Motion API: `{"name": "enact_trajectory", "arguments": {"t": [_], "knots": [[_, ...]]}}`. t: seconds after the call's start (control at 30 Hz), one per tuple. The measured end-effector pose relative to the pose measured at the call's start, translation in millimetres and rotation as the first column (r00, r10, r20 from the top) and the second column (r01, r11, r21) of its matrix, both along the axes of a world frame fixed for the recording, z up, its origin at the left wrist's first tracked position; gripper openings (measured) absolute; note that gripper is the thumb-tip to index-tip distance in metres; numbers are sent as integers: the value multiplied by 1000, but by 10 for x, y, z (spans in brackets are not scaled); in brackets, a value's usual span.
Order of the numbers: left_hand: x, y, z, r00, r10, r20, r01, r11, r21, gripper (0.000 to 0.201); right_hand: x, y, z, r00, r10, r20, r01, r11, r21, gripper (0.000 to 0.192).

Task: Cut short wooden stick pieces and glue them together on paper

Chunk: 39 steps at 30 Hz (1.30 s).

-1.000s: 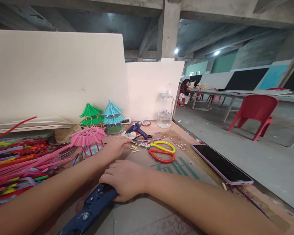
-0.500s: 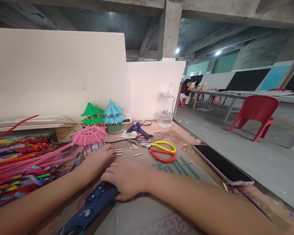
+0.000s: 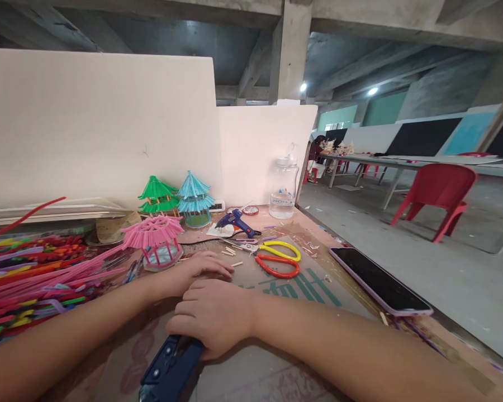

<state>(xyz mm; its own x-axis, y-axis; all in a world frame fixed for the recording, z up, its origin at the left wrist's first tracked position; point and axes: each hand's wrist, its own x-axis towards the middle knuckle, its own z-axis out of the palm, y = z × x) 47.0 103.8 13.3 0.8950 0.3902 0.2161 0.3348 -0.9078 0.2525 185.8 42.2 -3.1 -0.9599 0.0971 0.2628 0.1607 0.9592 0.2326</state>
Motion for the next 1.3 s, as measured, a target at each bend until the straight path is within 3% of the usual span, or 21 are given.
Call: {"name": "enact_trajectory", "arguments": {"t": [0.2,0.37,0.53,0.67,0.8,1.07,1.3], "knots": [[169,165,-198,990,140,25,-142,984,112,35,5,27,14,1000,-30,10,30,998,-46,32],[175,244,-221,978,209,5,-206,957,205,29,2,40,12,1000,-29,9,29,997,-65,33],[-115,262,-169,949,315,27,-307,902,305,26,-5,44,13,999,-32,4,32,997,-69,32],[-420,151,-180,917,398,16,-377,854,358,27,-6,39,21,999,-41,2,41,994,-98,32],[-562,23,-205,889,457,-29,-409,822,396,25,-9,36,10,999,-46,9,47,992,-116,33],[-523,-49,-183,851,522,-47,-465,793,393,22,-17,39,-22,999,-54,-3,53,990,-131,31],[-486,-106,-89,821,570,28,-557,788,262,17,-7,30,1,997,-70,-12,67,988,-137,28]]}}
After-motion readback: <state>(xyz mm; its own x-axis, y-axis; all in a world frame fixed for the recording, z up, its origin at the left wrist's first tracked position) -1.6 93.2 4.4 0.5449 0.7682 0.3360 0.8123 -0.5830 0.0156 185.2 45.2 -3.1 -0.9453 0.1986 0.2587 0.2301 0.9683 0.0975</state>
